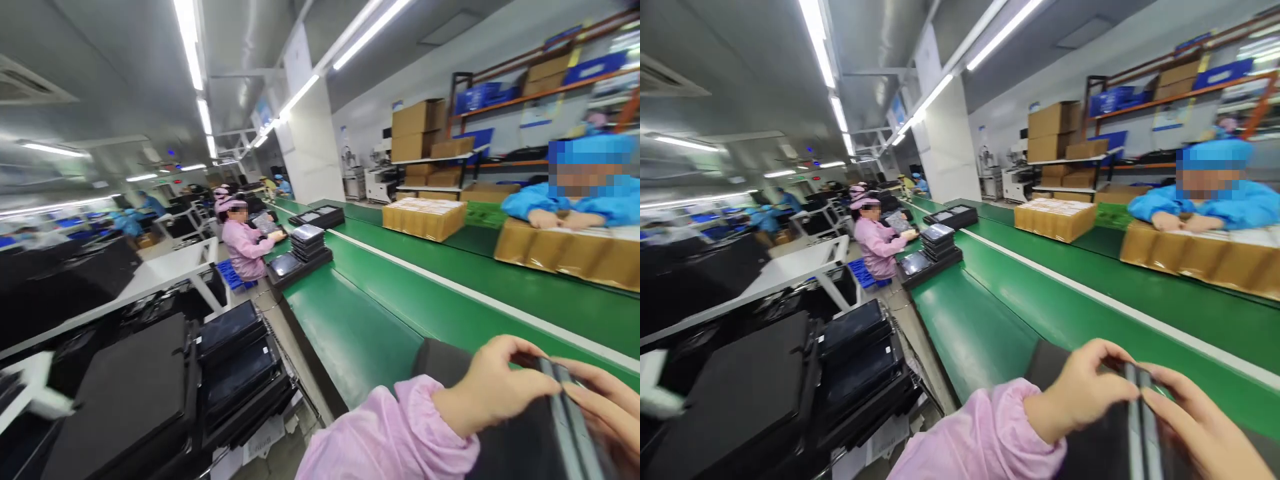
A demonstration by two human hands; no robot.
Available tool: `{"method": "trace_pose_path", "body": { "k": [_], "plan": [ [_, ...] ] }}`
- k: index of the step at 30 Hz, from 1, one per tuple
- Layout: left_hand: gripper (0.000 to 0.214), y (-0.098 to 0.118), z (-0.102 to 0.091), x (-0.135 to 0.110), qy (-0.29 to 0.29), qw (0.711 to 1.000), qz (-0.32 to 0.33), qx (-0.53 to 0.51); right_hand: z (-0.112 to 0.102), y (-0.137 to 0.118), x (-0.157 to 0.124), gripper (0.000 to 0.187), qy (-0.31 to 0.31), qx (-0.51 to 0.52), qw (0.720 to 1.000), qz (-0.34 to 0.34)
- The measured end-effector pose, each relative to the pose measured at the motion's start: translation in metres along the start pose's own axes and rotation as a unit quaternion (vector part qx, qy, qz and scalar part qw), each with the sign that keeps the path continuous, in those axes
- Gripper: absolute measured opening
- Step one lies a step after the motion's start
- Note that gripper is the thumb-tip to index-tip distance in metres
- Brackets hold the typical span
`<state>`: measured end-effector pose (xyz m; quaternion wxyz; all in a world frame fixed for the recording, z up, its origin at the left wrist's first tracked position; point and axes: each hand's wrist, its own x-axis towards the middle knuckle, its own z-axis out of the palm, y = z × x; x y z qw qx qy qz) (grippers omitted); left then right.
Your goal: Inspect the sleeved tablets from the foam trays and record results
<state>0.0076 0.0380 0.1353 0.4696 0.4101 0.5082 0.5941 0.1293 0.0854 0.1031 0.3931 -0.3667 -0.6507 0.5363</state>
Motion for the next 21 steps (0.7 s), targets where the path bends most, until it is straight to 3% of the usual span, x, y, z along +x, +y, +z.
{"method": "trace_pose_path", "body": {
  "k": [3, 7, 12, 16, 21],
  "plan": [
    [0.025, 0.011, 0.0, -0.004, -0.021, 0.999, 0.03, 0.016, -0.005, -0.031, -0.019, 0.038, 0.054, 0.066, 0.993, 0.079],
    [0.024, 0.02, -0.006, 0.003, -0.042, 0.998, 0.03, -0.02, 0.008, -0.056, -0.013, 0.036, 0.03, 0.14, 0.985, 0.098],
    [0.023, 0.02, -0.009, 0.008, -0.059, 0.997, 0.032, -0.044, 0.01, -0.06, -0.01, 0.036, 0.03, 0.16, 0.981, 0.102],
    [0.025, 0.017, -0.011, 0.007, -0.068, 0.995, 0.041, -0.055, 0.007, -0.059, -0.016, 0.047, -0.016, 0.175, 0.979, 0.101],
    [0.04, 0.014, -0.015, 0.005, -0.127, 0.987, 0.046, -0.092, 0.003, -0.059, -0.016, 0.052, -0.033, 0.171, 0.979, 0.108]
  ]
}}
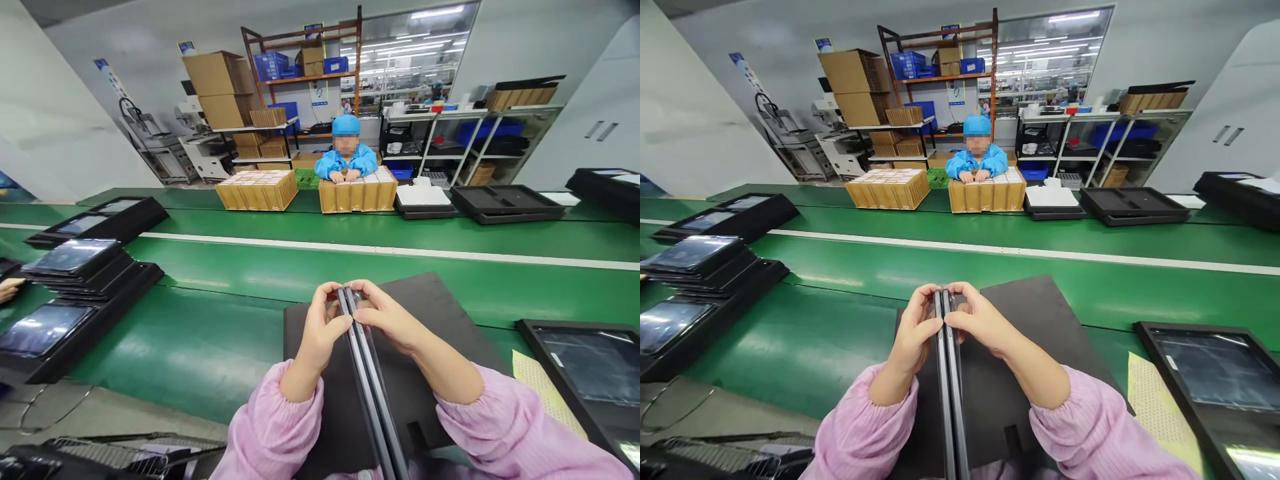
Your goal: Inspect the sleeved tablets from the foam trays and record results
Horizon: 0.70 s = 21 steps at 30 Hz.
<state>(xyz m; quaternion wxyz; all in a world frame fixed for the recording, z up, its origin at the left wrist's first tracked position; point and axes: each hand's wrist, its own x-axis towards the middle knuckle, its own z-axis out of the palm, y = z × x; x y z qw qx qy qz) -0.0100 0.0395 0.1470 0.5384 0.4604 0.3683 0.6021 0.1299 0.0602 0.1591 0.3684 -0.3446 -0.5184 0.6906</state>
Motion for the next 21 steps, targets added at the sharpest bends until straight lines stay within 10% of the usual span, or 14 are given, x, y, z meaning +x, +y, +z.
{"method": "trace_pose_path", "body": {
  "k": [21],
  "plan": [
    [0.044, -0.0027, 0.0, -0.0002, -0.024, 0.999, -0.009, -0.023, -0.0015, -0.0022, -0.0025, 0.054, 0.006, -0.001, 1.0, -0.009]
  ]
}}
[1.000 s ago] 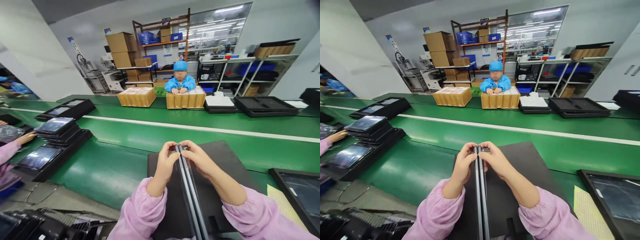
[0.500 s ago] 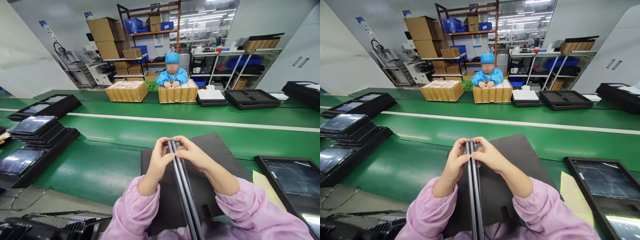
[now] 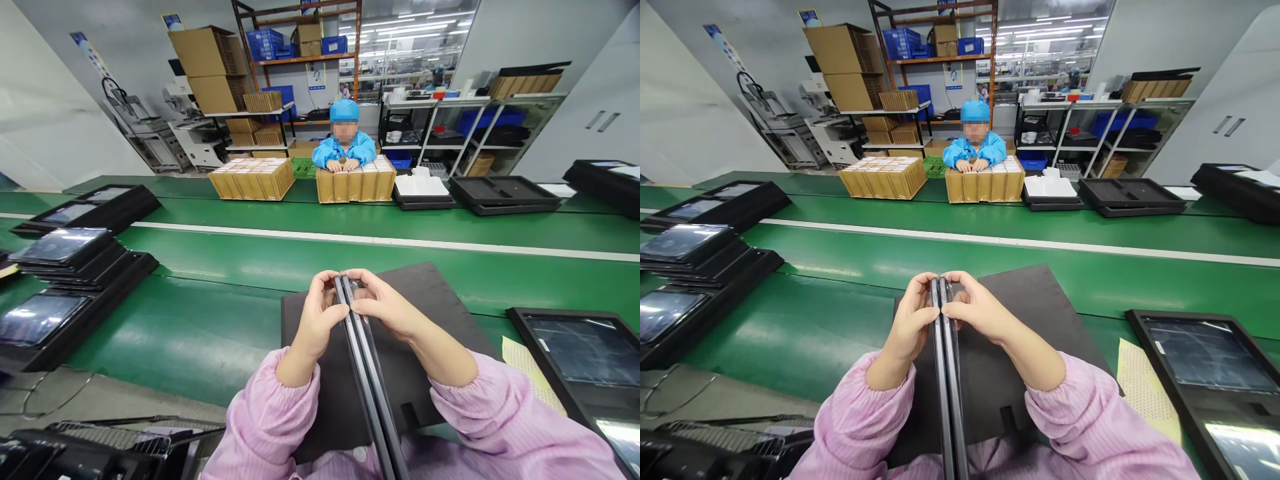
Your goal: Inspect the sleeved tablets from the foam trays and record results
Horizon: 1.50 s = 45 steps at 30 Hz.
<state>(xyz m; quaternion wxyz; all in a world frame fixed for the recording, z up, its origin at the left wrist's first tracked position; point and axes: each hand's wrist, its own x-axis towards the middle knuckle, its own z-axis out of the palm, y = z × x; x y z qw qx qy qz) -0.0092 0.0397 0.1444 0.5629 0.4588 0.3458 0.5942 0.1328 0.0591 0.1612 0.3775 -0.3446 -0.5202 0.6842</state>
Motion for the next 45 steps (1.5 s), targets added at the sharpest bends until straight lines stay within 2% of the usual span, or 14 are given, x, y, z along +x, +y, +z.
{"method": "trace_pose_path", "body": {
  "k": [24, 32, 45],
  "plan": [
    [0.043, -0.0003, 0.0021, -0.0012, 0.004, 1.0, -0.013, -0.018, 0.0011, -0.0043, -0.0011, 0.049, -0.004, -0.006, 1.0, 0.003],
    [0.057, -0.0045, -0.0001, -0.0056, -0.037, 0.999, -0.007, -0.024, -0.0036, -0.0024, -0.0085, 0.066, -0.03, -0.036, 0.999, 0.008],
    [0.056, -0.0056, 0.0026, -0.0055, -0.024, 0.999, -0.004, -0.035, -0.0039, -0.0016, -0.009, 0.064, -0.01, -0.025, 1.0, -0.005]
  ]
}}
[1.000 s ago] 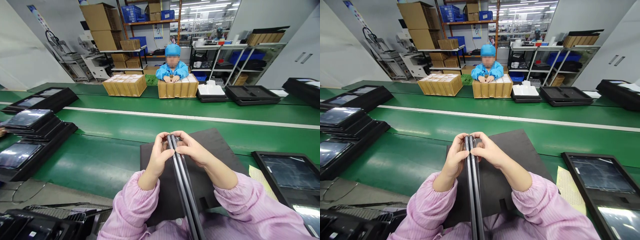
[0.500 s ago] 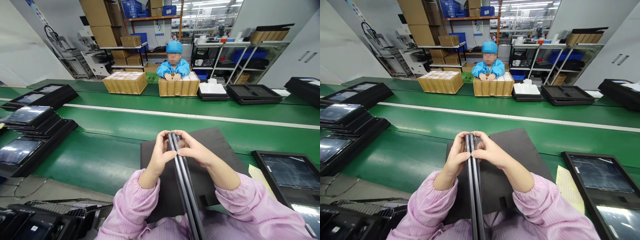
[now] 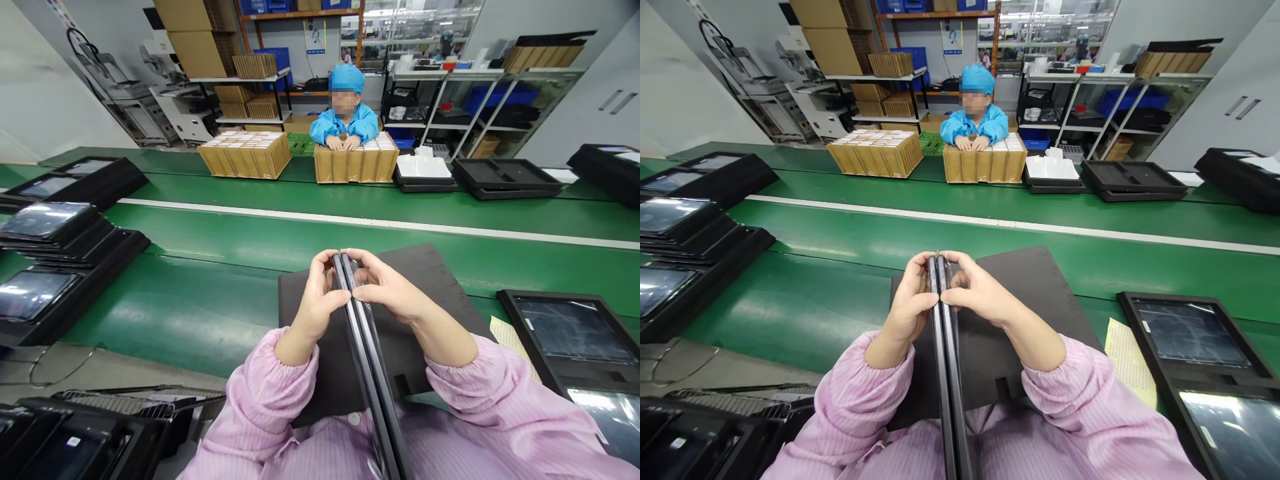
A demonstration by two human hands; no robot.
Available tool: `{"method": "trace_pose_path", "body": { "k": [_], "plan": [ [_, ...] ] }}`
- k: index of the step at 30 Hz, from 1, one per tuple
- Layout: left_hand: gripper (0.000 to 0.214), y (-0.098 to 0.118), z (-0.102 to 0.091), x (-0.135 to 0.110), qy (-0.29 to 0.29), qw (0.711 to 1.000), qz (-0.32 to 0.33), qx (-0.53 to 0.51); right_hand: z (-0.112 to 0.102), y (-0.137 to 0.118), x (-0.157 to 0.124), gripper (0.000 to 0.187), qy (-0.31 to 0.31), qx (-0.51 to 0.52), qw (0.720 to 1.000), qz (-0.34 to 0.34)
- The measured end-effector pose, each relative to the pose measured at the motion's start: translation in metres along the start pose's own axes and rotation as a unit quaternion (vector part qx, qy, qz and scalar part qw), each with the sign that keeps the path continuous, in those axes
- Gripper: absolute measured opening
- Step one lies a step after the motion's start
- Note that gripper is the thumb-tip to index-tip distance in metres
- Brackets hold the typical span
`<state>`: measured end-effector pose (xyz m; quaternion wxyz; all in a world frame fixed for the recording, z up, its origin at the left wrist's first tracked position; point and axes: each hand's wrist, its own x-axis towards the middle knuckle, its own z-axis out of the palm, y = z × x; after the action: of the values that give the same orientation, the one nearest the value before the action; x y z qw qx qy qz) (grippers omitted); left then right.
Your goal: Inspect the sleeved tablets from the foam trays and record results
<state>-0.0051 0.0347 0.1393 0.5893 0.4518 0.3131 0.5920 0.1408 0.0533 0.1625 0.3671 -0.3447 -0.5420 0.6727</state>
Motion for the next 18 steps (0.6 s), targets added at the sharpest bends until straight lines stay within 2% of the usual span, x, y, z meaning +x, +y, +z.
{"method": "trace_pose_path", "body": {
  "k": [10, 14, 18],
  "plan": [
    [0.057, 0.0018, -0.0004, 0.0004, -0.004, 1.0, -0.002, 0.007, 0.0024, -0.0023, 0.0002, 0.06, 0.004, -0.004, 1.0, -0.004],
    [0.049, 0.0022, 0.0013, -0.0005, 0.015, 1.0, -0.014, 0.002, 0.0071, -0.003, 0.0019, 0.051, 0.028, 0.006, 1.0, 0.001],
    [0.046, 0.0057, 0.0033, 0.0004, 0.026, 0.999, -0.024, -0.003, 0.01, -0.0044, 0.0049, 0.049, 0.036, 0.011, 0.999, 0.003]
  ]
}}
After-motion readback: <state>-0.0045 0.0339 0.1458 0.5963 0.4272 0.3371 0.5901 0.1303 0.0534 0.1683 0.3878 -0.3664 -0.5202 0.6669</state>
